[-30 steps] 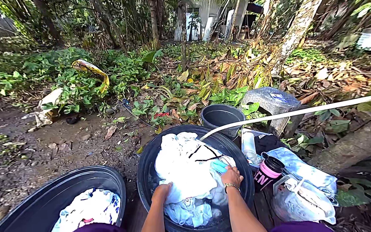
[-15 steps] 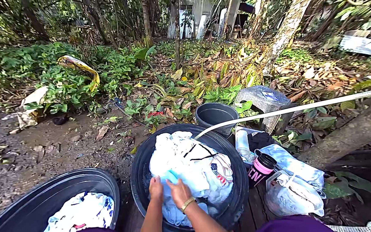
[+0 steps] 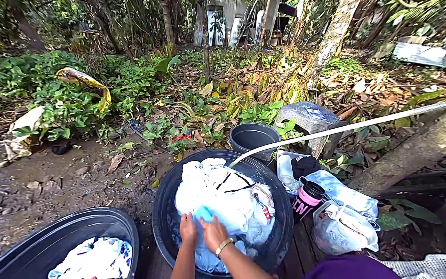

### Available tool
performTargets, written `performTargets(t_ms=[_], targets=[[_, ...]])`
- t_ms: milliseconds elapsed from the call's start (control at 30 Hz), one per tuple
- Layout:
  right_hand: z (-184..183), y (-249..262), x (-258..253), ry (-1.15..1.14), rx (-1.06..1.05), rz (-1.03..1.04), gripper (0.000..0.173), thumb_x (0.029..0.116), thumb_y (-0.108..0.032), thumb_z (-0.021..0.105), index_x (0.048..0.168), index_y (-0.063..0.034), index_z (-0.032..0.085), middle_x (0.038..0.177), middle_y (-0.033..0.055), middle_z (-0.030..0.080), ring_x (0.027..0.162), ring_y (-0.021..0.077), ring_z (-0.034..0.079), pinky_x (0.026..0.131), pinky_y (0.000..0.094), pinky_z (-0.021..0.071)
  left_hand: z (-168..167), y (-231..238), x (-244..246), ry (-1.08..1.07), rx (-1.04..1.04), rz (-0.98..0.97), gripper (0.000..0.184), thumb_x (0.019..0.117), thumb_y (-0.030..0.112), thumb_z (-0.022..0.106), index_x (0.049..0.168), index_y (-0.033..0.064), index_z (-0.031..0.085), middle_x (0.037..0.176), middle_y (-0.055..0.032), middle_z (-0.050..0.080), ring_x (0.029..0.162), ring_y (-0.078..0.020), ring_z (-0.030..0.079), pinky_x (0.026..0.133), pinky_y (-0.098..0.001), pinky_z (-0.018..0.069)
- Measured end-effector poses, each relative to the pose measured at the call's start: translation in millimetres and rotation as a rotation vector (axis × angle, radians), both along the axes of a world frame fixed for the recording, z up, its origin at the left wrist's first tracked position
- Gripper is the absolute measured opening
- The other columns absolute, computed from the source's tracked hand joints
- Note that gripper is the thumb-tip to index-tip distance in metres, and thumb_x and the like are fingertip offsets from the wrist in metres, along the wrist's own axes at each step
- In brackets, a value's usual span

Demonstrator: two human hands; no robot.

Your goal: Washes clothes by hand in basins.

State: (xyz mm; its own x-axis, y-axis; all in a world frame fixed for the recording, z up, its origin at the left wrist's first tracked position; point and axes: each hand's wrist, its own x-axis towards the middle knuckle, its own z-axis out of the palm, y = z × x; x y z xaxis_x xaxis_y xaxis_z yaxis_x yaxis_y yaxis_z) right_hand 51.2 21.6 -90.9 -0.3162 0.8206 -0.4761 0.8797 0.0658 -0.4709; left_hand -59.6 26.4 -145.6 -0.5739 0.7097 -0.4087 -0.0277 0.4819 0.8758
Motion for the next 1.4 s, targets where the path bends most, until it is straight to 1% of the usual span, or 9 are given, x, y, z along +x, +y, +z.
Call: performTargets(t_ms=[133, 300, 433, 567, 700, 900, 1100, 1300, 1400], targets=[[-32, 19, 43, -0.149, 0.030, -0.132, 0.051, 0.1036, -0.012, 0.049, 0.153, -0.0218, 0.051, 0.149, 0.0310, 0.049, 0.126, 0.0501, 0.058, 0.102, 0.0652, 0.0485, 9, -5, -7, 0.145, -0.022, 0.012, 0.039, 0.1129, 0.021, 0.039, 0.122, -0.0110, 0.060, 0.125, -0.0339, 0.061, 0.121, -0.0432, 0.058, 0.105, -0.0586, 0.0422], [-22, 47, 91, -0.189, 0.025, -0.562, 0.053, 0.1072, -0.011, 0.041, 0.159, -0.0208, 0.042, 0.154, 0.0292, 0.043, 0.129, 0.0448, 0.058, 0.103, 0.0558, 0.0510, 13, -6, -15, 0.193, -0.090, -0.056, 0.042, 0.1138, 0.024, 0.037, 0.125, -0.0099, 0.059, 0.127, -0.0335, 0.061, 0.123, -0.0439, 0.057, 0.105, -0.0602, 0.0408], [2, 14, 26, -0.044, 0.047, -0.325, 0.054, 0.1061, -0.012, 0.043, 0.159, -0.0218, 0.041, 0.153, 0.0323, 0.042, 0.119, 0.0474, 0.063, 0.099, 0.0575, 0.0531, 3, -4, -7, 0.145, -0.108, -0.124, 0.046, 0.1141, 0.026, 0.035, 0.134, -0.0092, 0.055, 0.137, -0.0336, 0.057, 0.132, -0.0441, 0.053, 0.111, -0.0600, 0.0378], [-21, -2, -4, -0.070, -0.009, 0.018, 0.055, 0.1041, -0.012, 0.047, 0.158, -0.0262, 0.045, 0.153, 0.0335, 0.042, 0.120, 0.0501, 0.062, 0.097, 0.0633, 0.0522, 9, -6, -2, 0.170, 0.062, -0.057, 0.039, 0.1126, 0.020, 0.039, 0.117, -0.0114, 0.061, 0.117, -0.0317, 0.063, 0.115, -0.0402, 0.059, 0.102, -0.0567, 0.0437], [-37, 32, 56, -0.181, 0.023, -0.220, 0.053, 0.1042, -0.010, 0.046, 0.156, -0.0221, 0.048, 0.153, 0.0305, 0.045, 0.128, 0.0496, 0.057, 0.103, 0.0625, 0.0490, 17, -12, -17, 0.159, 0.079, 0.106, 0.035, 0.1120, 0.019, 0.043, 0.108, -0.0103, 0.062, 0.103, -0.0282, 0.063, 0.099, -0.0362, 0.061, 0.092, -0.0544, 0.0463], [24, 89, 121, 0.046, -0.208, -0.400, 0.041, 0.0968, -0.019, 0.066, 0.135, -0.0056, 0.067, 0.141, 0.0171, 0.063, 0.138, 0.0326, 0.053, 0.117, 0.0553, 0.0386, 8, -12, -23, 0.122, -0.332, -0.169, 0.054, 0.1134, 0.034, 0.037, 0.129, -0.0119, 0.060, 0.137, -0.0338, 0.057, 0.134, -0.0439, 0.052, 0.112, -0.0587, 0.0383], [97, 88, 129, 0.154, -0.038, -0.392, 0.030, 0.0940, -0.012, 0.066, 0.122, -0.0149, 0.077, 0.130, 0.0124, 0.070, 0.127, 0.0306, 0.061, 0.108, 0.0559, 0.0450, 16, -15, -11, 0.138, -0.562, -0.518, 0.070, 0.1088, 0.053, 0.041, 0.133, -0.0094, 0.060, 0.139, -0.0318, 0.058, 0.135, -0.0425, 0.053, 0.113, -0.0584, 0.0388], [2, 68, 87, -0.144, -0.043, -0.282, 0.043, 0.1031, -0.031, 0.057, 0.134, -0.0030, 0.067, 0.158, 0.0260, 0.040, 0.146, 0.0439, 0.039, 0.116, 0.0663, 0.0305, 12, -10, -16, 0.228, -0.595, -0.554, 0.058, 0.1058, 0.045, 0.055, 0.128, -0.0088, 0.062, 0.133, -0.0300, 0.061, 0.128, -0.0399, 0.057, 0.109, -0.0556, 0.0431], [-40, 58, 85, -0.089, -0.064, -0.387, 0.042, 0.1026, -0.040, 0.058, 0.129, -0.0094, 0.070, 0.151, 0.0214, 0.050, 0.141, 0.0387, 0.046, 0.114, 0.0636, 0.0332, 10, -6, -27, 0.286, -0.468, -0.461, 0.049, 0.1052, 0.038, 0.058, 0.126, -0.0060, 0.064, 0.125, -0.0292, 0.065, 0.121, -0.0418, 0.061, 0.104, -0.0589, 0.0457]])
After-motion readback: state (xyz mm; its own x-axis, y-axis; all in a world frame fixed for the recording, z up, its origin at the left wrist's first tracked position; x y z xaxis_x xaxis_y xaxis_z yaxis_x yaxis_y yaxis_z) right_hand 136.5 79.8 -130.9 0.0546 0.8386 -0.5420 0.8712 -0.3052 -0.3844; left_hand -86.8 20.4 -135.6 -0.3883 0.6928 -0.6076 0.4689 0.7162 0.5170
